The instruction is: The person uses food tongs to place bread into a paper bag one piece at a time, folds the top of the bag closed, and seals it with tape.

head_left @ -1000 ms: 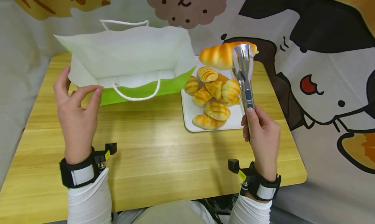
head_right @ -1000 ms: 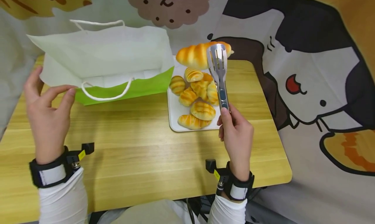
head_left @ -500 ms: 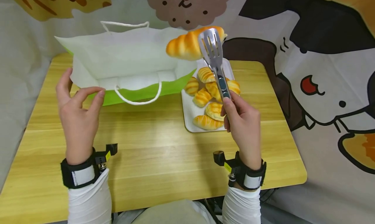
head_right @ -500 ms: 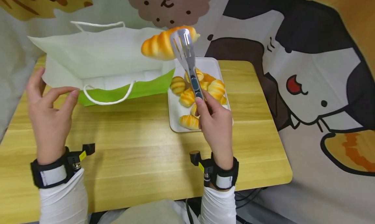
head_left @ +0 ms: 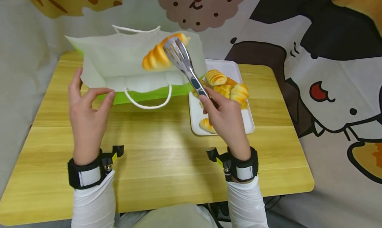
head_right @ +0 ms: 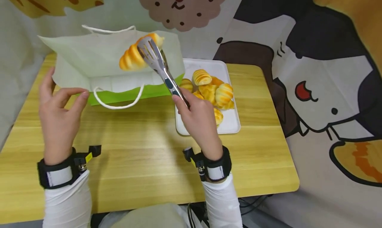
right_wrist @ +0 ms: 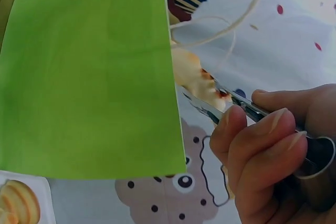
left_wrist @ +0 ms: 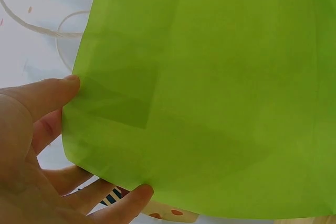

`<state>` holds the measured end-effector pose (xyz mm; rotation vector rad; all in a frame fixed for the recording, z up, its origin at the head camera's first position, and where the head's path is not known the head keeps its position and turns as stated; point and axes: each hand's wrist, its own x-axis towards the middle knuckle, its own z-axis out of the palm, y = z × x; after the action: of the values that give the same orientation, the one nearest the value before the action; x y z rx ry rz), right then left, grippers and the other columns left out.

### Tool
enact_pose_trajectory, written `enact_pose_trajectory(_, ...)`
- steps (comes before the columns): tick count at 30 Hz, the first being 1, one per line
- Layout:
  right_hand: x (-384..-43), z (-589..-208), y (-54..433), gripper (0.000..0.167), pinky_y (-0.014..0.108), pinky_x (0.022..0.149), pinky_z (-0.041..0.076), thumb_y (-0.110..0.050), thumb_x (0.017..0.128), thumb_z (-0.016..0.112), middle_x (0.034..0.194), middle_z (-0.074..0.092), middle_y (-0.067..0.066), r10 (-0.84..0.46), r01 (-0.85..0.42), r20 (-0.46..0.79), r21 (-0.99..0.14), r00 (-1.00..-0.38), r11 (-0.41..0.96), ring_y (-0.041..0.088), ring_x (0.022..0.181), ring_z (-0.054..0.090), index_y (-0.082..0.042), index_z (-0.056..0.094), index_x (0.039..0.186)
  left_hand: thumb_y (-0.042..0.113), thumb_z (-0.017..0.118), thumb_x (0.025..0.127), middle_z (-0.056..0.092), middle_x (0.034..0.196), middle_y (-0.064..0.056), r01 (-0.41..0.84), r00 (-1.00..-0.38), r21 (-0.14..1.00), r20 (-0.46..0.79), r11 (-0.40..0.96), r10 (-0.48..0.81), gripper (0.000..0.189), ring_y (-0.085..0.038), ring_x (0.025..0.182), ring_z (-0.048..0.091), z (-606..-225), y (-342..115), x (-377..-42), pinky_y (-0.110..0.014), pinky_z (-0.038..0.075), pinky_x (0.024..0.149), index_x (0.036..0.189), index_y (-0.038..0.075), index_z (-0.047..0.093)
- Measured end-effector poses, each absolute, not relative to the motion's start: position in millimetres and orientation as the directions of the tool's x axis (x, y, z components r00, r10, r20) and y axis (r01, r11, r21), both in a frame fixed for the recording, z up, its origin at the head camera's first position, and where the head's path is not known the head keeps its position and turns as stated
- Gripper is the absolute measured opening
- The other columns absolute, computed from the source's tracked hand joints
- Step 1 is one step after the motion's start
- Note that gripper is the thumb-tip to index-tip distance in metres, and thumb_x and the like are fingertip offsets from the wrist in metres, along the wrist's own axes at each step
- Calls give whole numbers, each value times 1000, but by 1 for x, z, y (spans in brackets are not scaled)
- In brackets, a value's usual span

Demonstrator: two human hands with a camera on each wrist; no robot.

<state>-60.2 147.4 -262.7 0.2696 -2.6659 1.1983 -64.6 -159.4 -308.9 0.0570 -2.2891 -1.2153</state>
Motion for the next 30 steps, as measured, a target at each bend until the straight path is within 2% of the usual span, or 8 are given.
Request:
enact_pose_trajectory(10, -75, -262, 135, 32, 29, 46, 36, -30, 101, 60, 69, 64, 3, -153, -255, 223, -565, -963, 785, 15, 52, 51, -8, 69, 123, 16, 75, 91, 32, 162, 6, 219, -855, 771, 447, 598, -263, 21, -10, 150, 26, -311, -160, -63, -32, 23, 122, 97, -4, 74)
enact_pose_trajectory(14, -78, -259, 134, 33, 29, 47, 34, -30, 102, 60, 67, 59, 4, -194, -288, 228, -518, -954, 805, 17, 51, 48, -6, 69, 123, 16, 75, 90, 33, 162, 4, 220, -853, 768, 451, 602, -263, 21, -12, 151, 25, -311, -161, -62, -34, 22, 123, 97, -4, 75)
enact_pose_trajectory(16, -79, -256, 135, 30, 29, 47, 32, -29, 102, 59, 64, 52, 3, -224, -308, 223, -490, -949, 816, 17, 50, 44, -7, 69, 120, 15, 76, 90, 33, 162, 3, 219, -853, 769, 450, 601, -265, 21, -14, 151, 26, -311, -161, -62, -35, 22, 123, 97, -4, 75)
enact_pose_trajectory(20, -83, -245, 136, 23, 29, 49, 28, -29, 102, 59, 61, 40, 1, -302, -357, 194, -416, -933, 836, 17, 48, 38, -8, 67, 100, 15, 76, 90, 33, 162, 4, 217, -853, 767, 450, 604, -265, 21, -13, 151, 26, -310, -161, -61, -34, 23, 122, 97, -4, 75)
enact_pose_trajectory(23, -86, -237, 135, 24, 29, 49, 26, -29, 102, 59, 60, 38, 1, -350, -392, 180, -359, -919, 847, 17, 48, 37, -8, 63, 90, 15, 75, 90, 33, 162, 4, 219, -853, 767, 451, 604, -264, 22, -12, 150, 26, -309, -160, -60, -34, 23, 122, 97, -5, 75)
enact_pose_trajectory(30, -95, -226, 133, 32, 28, 49, 27, -29, 103, 57, 60, 36, 1, -417, -442, 149, -268, -897, 856, 18, 49, 37, -7, 58, 80, 12, 76, 89, 34, 161, -4, 226, -852, 773, 452, 592, -265, 20, -21, 151, 27, -307, -159, -59, -40, 23, 123, 97, -6, 74)
